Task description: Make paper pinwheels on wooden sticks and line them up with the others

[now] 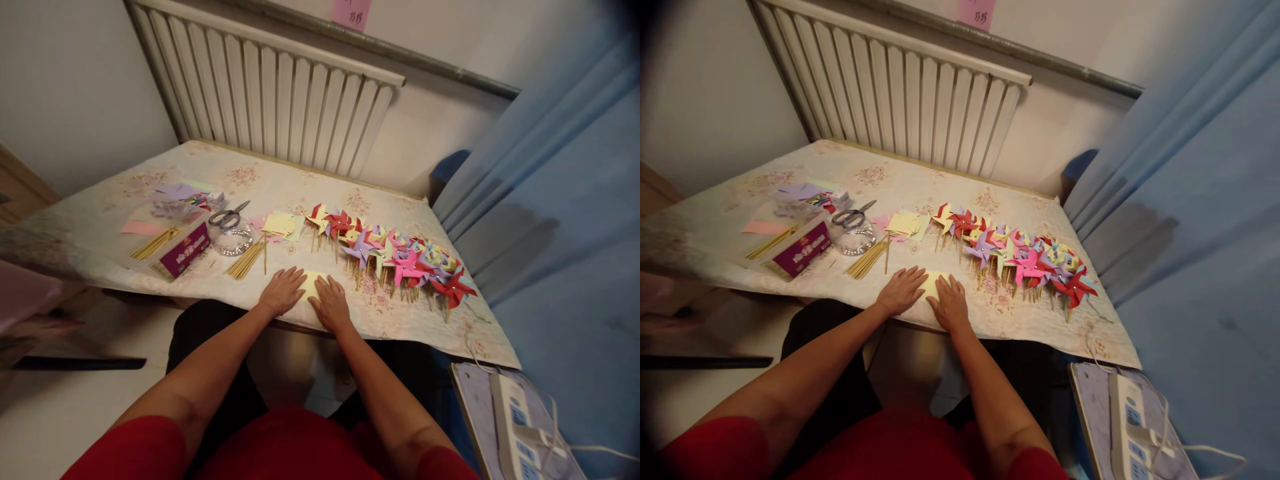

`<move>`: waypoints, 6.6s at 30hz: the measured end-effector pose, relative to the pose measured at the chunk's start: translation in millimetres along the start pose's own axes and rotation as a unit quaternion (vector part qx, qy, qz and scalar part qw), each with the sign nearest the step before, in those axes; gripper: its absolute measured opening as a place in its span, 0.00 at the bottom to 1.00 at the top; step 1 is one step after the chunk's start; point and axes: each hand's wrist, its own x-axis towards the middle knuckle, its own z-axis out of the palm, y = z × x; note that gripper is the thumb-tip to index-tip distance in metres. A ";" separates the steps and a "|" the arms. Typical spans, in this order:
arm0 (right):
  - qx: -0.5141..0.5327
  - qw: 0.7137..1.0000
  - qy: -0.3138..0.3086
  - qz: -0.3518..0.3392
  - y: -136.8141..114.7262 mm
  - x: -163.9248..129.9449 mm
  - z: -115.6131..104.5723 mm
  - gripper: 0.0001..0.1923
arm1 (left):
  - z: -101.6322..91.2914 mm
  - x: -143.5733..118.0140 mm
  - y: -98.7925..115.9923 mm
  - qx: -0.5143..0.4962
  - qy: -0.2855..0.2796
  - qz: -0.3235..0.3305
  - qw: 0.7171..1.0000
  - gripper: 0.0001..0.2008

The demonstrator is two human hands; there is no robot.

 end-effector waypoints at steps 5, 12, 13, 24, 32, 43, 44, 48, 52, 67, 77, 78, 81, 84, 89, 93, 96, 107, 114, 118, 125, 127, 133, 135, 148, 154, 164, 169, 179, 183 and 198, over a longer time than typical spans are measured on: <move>-0.004 1.000 0.007 0.022 0.2 2.8 0.2 0.25 | -1.1 0.3 0.8 -0.002 -0.003 -0.004 1.000 0.24; -0.002 0.998 0.017 0.060 -0.2 7.9 1.7 0.25 | 1.9 0.6 -1.9 -0.011 -0.004 -0.004 1.000 0.24; -0.002 0.998 0.019 0.062 -0.4 8.0 2.0 0.25 | 2.6 0.4 -2.4 -0.014 -0.003 -0.006 1.000 0.24; -0.001 0.997 0.025 0.070 -2.2 7.2 1.1 0.26 | 2.9 -8.4 -5.8 -0.018 0.024 -0.036 0.999 0.22; -0.001 0.997 0.034 0.067 -1.4 6.2 3.2 0.26 | 1.5 -12.5 -6.3 -0.026 0.058 -0.037 0.997 0.23; 0.010 0.997 0.041 0.066 -1.1 6.1 3.8 0.26 | -4.4 -6.3 -2.3 -0.016 -0.002 -0.015 1.000 0.25; 0.009 0.997 0.040 0.067 -1.2 6.2 3.5 0.26 | -3.7 -6.0 -2.2 -0.013 0.001 -0.018 1.000 0.25; 0.009 0.997 0.037 0.067 -1.4 6.1 2.4 0.26 | -0.2 -4.8 -3.1 -0.008 0.006 -0.028 1.000 0.26; 0.006 0.997 0.037 0.067 -1.3 5.8 2.3 0.27 | 2.1 -4.2 -4.1 -0.012 0.015 -0.031 0.999 0.27; 0.017 0.998 0.018 0.051 11.9 4.8 6.6 0.21 | -4.7 -3.2 -14.1 -0.037 -0.031 -0.025 0.999 0.24; -0.007 0.999 -0.041 -0.009 27.0 1.1 -1.4 0.25 | -3.3 -1.1 -31.3 -0.047 -0.095 0.012 0.994 0.27; -0.007 0.999 -0.045 -0.015 28.6 1.1 -2.3 0.26 | -4.7 -0.3 -32.5 -0.051 -0.109 0.011 0.993 0.27; -0.002 0.998 -0.060 -0.036 34.0 1.2 -5.1 0.26 | -11.6 3.0 -35.1 -0.063 -0.157 0.007 0.986 0.29; 0.007 0.996 -0.071 -0.046 38.3 1.4 -7.2 0.28 | -19.6 6.8 -36.2 -0.078 -0.201 0.005 0.976 0.32; 0.028 0.996 -0.070 -0.047 41.9 1.1 -7.0 0.29 | -25.5 10.7 -37.6 -0.099 -0.228 0.001 0.969 0.35; 0.048 0.995 -0.067 -0.053 45.5 0.2 -5.8 0.30 | -26.2 12.9 -42.7 -0.111 -0.235 0.004 0.966 0.37; 0.072 0.994 -0.062 -0.058 49.0 -0.2 -5.8 0.31 | -28.6 15.3 -46.8 -0.122 -0.238 0.016 0.963 0.38; 0.122 0.992 -0.003 -0.011 47.4 0.1 -5.2 0.25 | -14.4 3.0 -30.2 -0.076 -0.146 -0.016 0.986 0.32; 0.112 0.993 -0.006 -0.023 43.5 -1.4 -8.6 0.28 | -9.1 -2.4 -27.9 -0.038 -0.090 0.005 0.995 0.31; 0.130 0.991 0.003 -0.023 44.7 -1.6 -7.1 0.29 | -9.8 -3.7 -26.0 -0.029 -0.076 0.004 0.997 0.31; 0.175 0.980 0.092 0.038 47.8 -3.9 -2.2 0.24 | -10.2 -6.0 -23.0 -0.047 -0.049 -0.015 0.998 0.30; 0.177 0.977 0.112 0.045 46.8 -4.9 -2.5 0.22 | -9.6 -6.2 -22.4 -0.060 -0.037 -0.033 0.997 0.30; 0.152 0.984 0.091 0.011 39.5 -8.0 -9.5 0.18 | -8.2 -6.2 -22.3 -0.074 -0.027 -0.076 0.994 0.27; 0.141 0.987 0.081 -0.001 37.4 -8.5 -11.8 0.17 | -8.6 -6.4 -21.7 -0.074 -0.026 -0.075 0.994 0.27; 0.086 0.995 0.038 -0.023 34.1 -7.5 -14.7 0.16 | -9.8 -8.2 -19.7 -0.044 -0.023 -0.051 0.997 0.27; 0.076 0.996 0.031 -0.030 34.4 -7.9 -15.3 0.16 | -8.7 -8.0 -20.2 -0.046 -0.021 -0.055 0.997 0.27; 0.094 0.995 0.040 -0.016 35.1 -7.4 -13.7 0.17 | -8.1 -6.8 -19.9 -0.050 -0.021 -0.066 0.996 0.27; 0.111 0.993 0.046 -0.004 34.7 -6.8 -13.8 0.16 | -10.6 -6.6 -18.7 -0.048 -0.024 -0.067 0.996 0.27; 0.118 0.991 0.065 0.004 36.0 -5.6 -11.4 0.15 | -10.0 -6.6 -19.0 -0.051 -0.018 -0.068 0.996 0.26; 0.117 0.990 0.072 0.004 36.7 -5.7 -9.6 0.14 | -6.4 -6.6 -21.4 -0.054 -0.017 -0.067 0.996 0.27; 0.127 0.989 0.081 0.004 34.9 -5.1 -12.1 0.14 | -6.3 -7.3 -20.8 -0.057 -0.006 -0.071 0.996 0.26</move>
